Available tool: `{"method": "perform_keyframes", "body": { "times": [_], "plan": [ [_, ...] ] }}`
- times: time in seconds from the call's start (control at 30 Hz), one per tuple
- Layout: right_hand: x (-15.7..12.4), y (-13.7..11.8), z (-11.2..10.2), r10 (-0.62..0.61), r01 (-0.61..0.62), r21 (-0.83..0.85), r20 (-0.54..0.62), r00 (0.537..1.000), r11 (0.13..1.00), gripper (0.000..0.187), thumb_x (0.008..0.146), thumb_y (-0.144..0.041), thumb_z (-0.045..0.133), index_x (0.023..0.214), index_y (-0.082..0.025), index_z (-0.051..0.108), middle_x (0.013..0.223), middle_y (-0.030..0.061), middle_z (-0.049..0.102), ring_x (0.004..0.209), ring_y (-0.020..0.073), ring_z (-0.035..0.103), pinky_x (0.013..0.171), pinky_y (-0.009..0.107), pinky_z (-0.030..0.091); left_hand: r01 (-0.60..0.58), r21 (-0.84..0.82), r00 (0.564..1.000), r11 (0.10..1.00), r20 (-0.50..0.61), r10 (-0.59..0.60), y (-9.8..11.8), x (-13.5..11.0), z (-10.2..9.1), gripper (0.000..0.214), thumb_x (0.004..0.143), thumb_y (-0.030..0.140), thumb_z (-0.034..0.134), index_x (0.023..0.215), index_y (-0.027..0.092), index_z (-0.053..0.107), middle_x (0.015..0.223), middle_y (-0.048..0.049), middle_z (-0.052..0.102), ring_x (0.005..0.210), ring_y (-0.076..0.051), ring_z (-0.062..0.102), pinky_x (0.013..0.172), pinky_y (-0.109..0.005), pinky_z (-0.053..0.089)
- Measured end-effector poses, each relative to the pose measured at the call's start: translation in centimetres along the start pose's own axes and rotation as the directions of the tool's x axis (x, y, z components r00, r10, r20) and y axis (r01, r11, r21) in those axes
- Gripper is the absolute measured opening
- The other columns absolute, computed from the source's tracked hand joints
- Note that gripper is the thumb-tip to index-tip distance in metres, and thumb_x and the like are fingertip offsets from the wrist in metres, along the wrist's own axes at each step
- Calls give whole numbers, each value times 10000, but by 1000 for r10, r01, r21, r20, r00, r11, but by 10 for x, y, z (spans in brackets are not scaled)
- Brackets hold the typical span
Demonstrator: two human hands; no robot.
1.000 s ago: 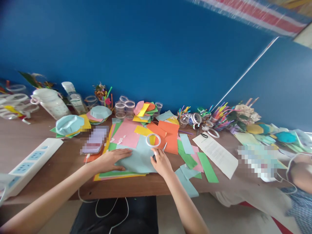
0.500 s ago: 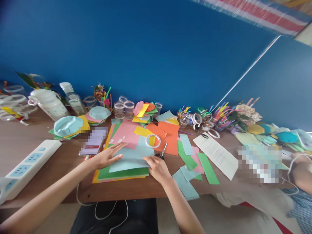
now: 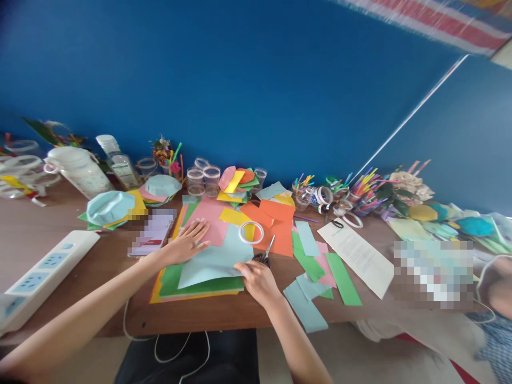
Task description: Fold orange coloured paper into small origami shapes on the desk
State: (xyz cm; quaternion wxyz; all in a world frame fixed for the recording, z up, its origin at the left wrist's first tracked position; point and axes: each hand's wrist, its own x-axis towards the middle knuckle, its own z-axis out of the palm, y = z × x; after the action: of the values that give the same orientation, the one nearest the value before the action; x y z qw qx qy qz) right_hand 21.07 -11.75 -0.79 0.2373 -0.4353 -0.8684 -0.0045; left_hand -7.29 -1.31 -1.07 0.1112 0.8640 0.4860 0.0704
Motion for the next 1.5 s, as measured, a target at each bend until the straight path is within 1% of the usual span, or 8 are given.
{"method": "perform_keyframes", "body": {
  "times": [0.17,0.47,0.73,0.9,1.03,1.13,1.33,1.5],
  "plan": [
    [-1,-4,-1,-41,38,-53,-72,997,998,359,771,-2,464,1033,-197,611,800,35,686,724,163,637,661,255,499,114,70,989,991,-104,-107,-7,24,8,740,907,578,312,1458,88,253,1528,-141,185,1413,-321,105,1142,-474,128],
    [-2,-7,-3,-67,56,-103,-106,992,993,299,824,-29,448,1016,-184,616,765,44,677,696,160,630,641,255,491,218,94,974,971,-77,-211,-8,39,3,722,903,550,324,1457,91,254,1530,-165,144,1405,-360,110,1112,-521,166],
    [-7,-7,-3,-1,0,-34,-35,999,999,367,752,-45,518,1072,-205,601,844,48,694,778,188,642,690,286,509,114,132,987,985,-124,-98,0,13,14,774,885,616,315,1455,95,262,1521,-160,204,1402,-350,139,1119,-484,176],
    [1,-16,-19,62,-73,170,71,996,983,395,773,-339,630,1138,-209,554,942,44,696,860,203,642,754,308,520,40,144,990,989,-141,-20,12,-10,19,773,881,632,312,1456,117,266,1512,-148,241,1403,-341,146,1116,-485,182],
    [14,-22,-25,63,-84,232,93,994,969,350,857,-415,543,1138,-207,548,998,51,689,936,206,634,793,322,516,-9,144,994,989,-107,25,24,-24,20,788,878,655,290,1463,129,249,1522,-138,212,1405,-333,145,1117,-473,183],
    [30,-26,-16,111,-127,169,102,989,977,323,877,-345,523,1166,-204,536,1067,73,661,988,217,618,832,351,513,-42,144,992,989,-115,59,28,-30,23,773,883,639,310,1456,123,267,1519,-148,217,1406,-333,141,1114,-476,195],
    [58,-37,15,68,-93,155,161,985,984,484,821,-315,622,1255,-158,473,1212,125,588,1157,258,535,956,393,473,-48,141,987,989,-144,69,24,-28,24,588,952,487,267,1443,165,301,1504,-108,283,1405,-277,186,1115,-456,220],
    [61,-39,25,105,-133,178,159,982,975,487,805,-294,664,1242,-187,479,1210,125,598,1174,252,540,938,394,487,47,125,990,991,-137,-30,16,-16,15,644,930,526,301,1446,141,293,1509,-118,259,1396,-309,202,1109,-484,228]
  ]
}}
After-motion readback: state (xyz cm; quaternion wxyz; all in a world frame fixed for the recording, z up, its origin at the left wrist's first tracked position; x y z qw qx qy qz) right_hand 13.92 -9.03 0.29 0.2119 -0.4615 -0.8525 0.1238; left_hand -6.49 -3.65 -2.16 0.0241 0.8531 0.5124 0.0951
